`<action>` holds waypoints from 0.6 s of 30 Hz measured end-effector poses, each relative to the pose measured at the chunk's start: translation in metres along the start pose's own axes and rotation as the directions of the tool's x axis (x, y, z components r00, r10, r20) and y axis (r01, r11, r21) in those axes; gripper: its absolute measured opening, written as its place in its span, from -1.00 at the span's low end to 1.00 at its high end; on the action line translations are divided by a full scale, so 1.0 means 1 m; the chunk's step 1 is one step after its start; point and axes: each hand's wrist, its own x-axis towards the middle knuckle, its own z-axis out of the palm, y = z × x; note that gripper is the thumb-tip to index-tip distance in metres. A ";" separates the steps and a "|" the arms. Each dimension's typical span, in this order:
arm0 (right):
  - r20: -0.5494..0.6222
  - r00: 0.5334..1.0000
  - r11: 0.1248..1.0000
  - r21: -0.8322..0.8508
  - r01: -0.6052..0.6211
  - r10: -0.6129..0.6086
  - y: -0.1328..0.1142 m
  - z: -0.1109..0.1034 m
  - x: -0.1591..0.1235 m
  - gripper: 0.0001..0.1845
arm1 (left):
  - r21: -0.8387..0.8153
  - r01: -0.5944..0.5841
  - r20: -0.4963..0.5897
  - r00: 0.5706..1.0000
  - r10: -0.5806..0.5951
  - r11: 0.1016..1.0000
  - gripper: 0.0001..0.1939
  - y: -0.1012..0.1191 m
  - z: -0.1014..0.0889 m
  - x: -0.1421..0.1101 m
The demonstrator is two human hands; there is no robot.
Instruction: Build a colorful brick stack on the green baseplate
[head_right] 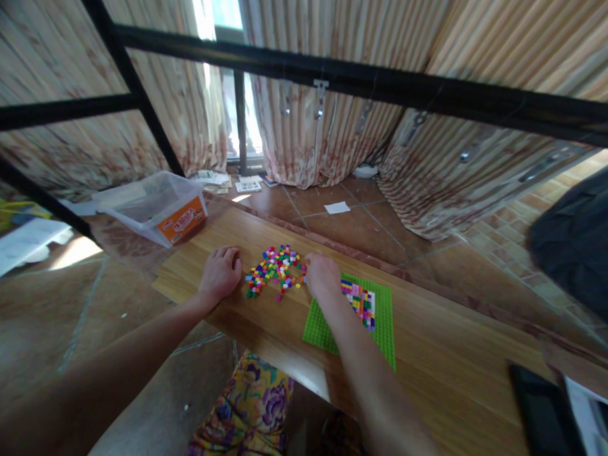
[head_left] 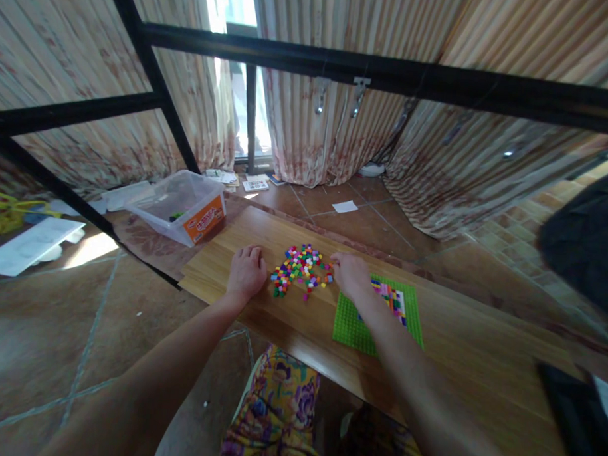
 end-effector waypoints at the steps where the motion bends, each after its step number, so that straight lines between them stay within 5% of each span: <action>1: 0.009 1.000 1.000 -0.010 0.003 -0.003 -0.001 0.004 0.005 -0.67 | -0.004 -0.001 -0.002 1.000 0.001 1.000 -0.69 0.000 0.000 0.000; 7: 0.020 1.000 0.999 -0.034 0.017 -0.017 0.002 0.021 0.012 -0.70 | -0.018 0.003 -0.002 1.000 -0.003 1.000 -0.69 0.000 0.000 -0.001; 12: -0.030 0.999 1.000 -0.022 0.014 -0.014 0.002 0.013 0.004 -0.66 | -0.027 0.002 0.003 1.000 -0.002 1.000 -0.70 0.000 -0.001 -0.001; 18: -0.293 0.956 0.927 0.351 0.132 -0.025 -0.007 -0.015 -0.048 -0.68 | -0.019 -0.020 -0.013 1.000 0.020 1.000 -0.72 -0.001 -0.001 0.000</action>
